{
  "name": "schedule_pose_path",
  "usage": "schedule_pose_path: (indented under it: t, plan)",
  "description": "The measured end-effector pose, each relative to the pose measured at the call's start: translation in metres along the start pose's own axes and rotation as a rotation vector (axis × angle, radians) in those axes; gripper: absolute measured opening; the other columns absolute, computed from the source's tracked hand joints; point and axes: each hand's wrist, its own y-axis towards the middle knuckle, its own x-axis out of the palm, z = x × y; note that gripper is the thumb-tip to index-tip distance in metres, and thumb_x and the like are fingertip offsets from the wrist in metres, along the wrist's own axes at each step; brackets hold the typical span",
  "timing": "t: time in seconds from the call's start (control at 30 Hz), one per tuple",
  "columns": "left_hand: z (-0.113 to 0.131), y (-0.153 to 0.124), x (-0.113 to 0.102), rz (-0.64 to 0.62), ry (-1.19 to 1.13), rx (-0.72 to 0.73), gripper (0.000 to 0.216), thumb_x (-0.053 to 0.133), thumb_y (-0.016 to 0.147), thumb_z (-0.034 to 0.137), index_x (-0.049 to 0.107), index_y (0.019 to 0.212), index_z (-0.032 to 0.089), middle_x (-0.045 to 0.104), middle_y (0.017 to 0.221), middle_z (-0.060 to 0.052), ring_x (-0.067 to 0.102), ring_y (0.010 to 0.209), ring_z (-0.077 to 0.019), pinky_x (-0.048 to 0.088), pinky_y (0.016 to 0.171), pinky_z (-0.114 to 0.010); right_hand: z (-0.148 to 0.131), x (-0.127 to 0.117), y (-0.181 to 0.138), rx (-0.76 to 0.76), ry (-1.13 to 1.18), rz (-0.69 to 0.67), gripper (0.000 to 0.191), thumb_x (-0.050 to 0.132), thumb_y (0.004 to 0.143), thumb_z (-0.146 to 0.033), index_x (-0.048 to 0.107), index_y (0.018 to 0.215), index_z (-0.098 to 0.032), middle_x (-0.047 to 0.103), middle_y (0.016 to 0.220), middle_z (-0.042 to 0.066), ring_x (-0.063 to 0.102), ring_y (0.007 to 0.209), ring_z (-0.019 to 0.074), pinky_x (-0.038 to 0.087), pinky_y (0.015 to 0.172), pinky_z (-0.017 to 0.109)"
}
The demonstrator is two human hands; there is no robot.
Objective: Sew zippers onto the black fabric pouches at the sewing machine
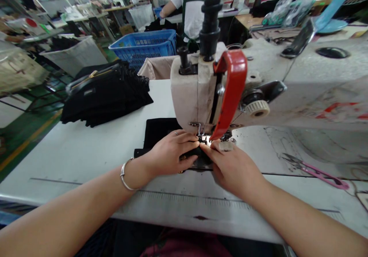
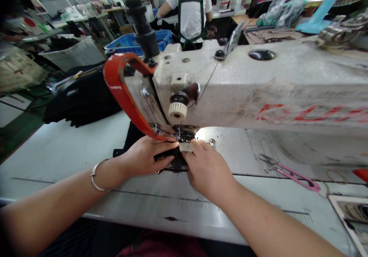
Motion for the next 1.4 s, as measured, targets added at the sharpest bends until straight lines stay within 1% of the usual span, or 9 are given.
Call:
schedule_pose_path:
  t: [0.13, 0.27, 0.37, 0.47, 0.57, 0.7, 0.8, 1.27, 1.4]
  plan:
    - [-0.019, 0.001, -0.003, -0.027, 0.014, 0.131, 0.032, 0.059, 0.092, 0.035, 0.065, 0.115, 0.015, 0.069, 0.115, -0.012, 0.063, 0.112, -0.0229, 0.052, 0.100, -0.040, 0.000, -0.002, -0.003, -0.019, 0.040, 0.084, 0.040, 0.045, 0.083, -0.005, 0.058, 0.120, -0.010, 0.060, 0.104, 0.013, 0.054, 0.097, 0.0285, 0.050, 0.086, 0.042]
    - [-0.042, -0.001, -0.010, -0.059, 0.020, 0.250, 0.032, 0.058, 0.094, 0.034, 0.064, 0.120, 0.016, 0.068, 0.118, -0.012, 0.062, 0.114, -0.0233, 0.052, 0.100, -0.041, 0.006, -0.008, -0.003, 0.115, 0.025, 0.266, 0.019, 0.049, 0.087, -0.012, 0.061, 0.101, -0.010, 0.059, 0.097, 0.013, 0.054, 0.090, 0.0268, 0.049, 0.080, 0.040]
    - [-0.048, -0.005, -0.012, -0.045, -0.022, 0.190, 0.028, 0.058, 0.094, 0.029, 0.064, 0.120, 0.019, 0.069, 0.116, -0.010, 0.064, 0.109, -0.0215, 0.052, 0.098, -0.040, 0.012, -0.013, -0.001, 0.172, -0.082, 0.216, 0.012, 0.051, 0.091, -0.018, 0.061, 0.086, -0.014, 0.060, 0.089, 0.011, 0.053, 0.085, 0.0265, 0.047, 0.077, 0.040]
    - [-0.043, -0.008, -0.009, -0.015, -0.113, 0.120, 0.026, 0.061, 0.093, 0.023, 0.064, 0.119, 0.020, 0.070, 0.114, -0.007, 0.065, 0.107, -0.0187, 0.053, 0.097, -0.036, 0.017, -0.014, -0.001, 0.165, -0.164, 0.124, 0.023, 0.050, 0.094, -0.024, 0.061, 0.076, -0.016, 0.059, 0.078, 0.008, 0.052, 0.080, 0.0261, 0.046, 0.075, 0.041]
    - [-0.028, -0.009, -0.005, 0.026, -0.155, 0.082, 0.022, 0.063, 0.091, 0.022, 0.066, 0.113, 0.020, 0.072, 0.109, -0.005, 0.066, 0.103, -0.0171, 0.053, 0.095, -0.034, 0.016, -0.012, -0.004, 0.143, -0.172, 0.128, 0.031, 0.051, 0.095, -0.027, 0.061, 0.067, -0.017, 0.057, 0.070, 0.007, 0.052, 0.077, 0.0253, 0.045, 0.074, 0.040]
    - [-0.001, -0.007, 0.001, 0.055, -0.057, -0.002, 0.016, 0.061, 0.093, 0.025, 0.069, 0.105, 0.020, 0.073, 0.104, -0.004, 0.067, 0.094, -0.0169, 0.054, 0.089, -0.033, 0.010, -0.007, -0.005, -0.058, 0.003, 0.251, 0.015, 0.055, 0.093, -0.020, 0.068, 0.090, -0.015, 0.067, 0.091, 0.008, 0.057, 0.085, 0.0231, 0.047, 0.079, 0.037]
    - [0.012, -0.007, 0.004, 0.080, -0.042, -0.030, 0.014, 0.059, 0.094, 0.022, 0.070, 0.101, 0.018, 0.072, 0.104, -0.004, 0.067, 0.091, -0.0165, 0.054, 0.085, -0.032, 0.006, 0.000, -0.003, -0.172, 0.109, 0.253, 0.018, 0.054, 0.094, -0.013, 0.067, 0.106, -0.014, 0.071, 0.100, 0.006, 0.062, 0.088, 0.0199, 0.048, 0.083, 0.035]
    - [0.006, -0.003, 0.008, 0.086, -0.160, -0.061, 0.014, 0.058, 0.094, 0.020, 0.071, 0.098, 0.019, 0.074, 0.101, -0.002, 0.068, 0.092, -0.0157, 0.054, 0.087, -0.031, 0.002, 0.005, 0.001, -0.079, 0.088, 0.247, 0.016, 0.059, 0.090, -0.013, 0.072, 0.099, -0.015, 0.070, 0.095, 0.008, 0.062, 0.085, 0.0247, 0.053, 0.073, 0.038]
    - [0.000, 0.002, 0.009, 0.094, -0.147, -0.057, 0.015, 0.058, 0.094, 0.021, 0.072, 0.095, 0.020, 0.074, 0.097, -0.001, 0.068, 0.091, -0.0159, 0.053, 0.088, -0.032, 0.005, 0.005, 0.003, -0.085, 0.034, 0.293, 0.016, 0.059, 0.089, -0.012, 0.072, 0.098, -0.014, 0.070, 0.097, 0.010, 0.062, 0.083, 0.0251, 0.054, 0.072, 0.038]
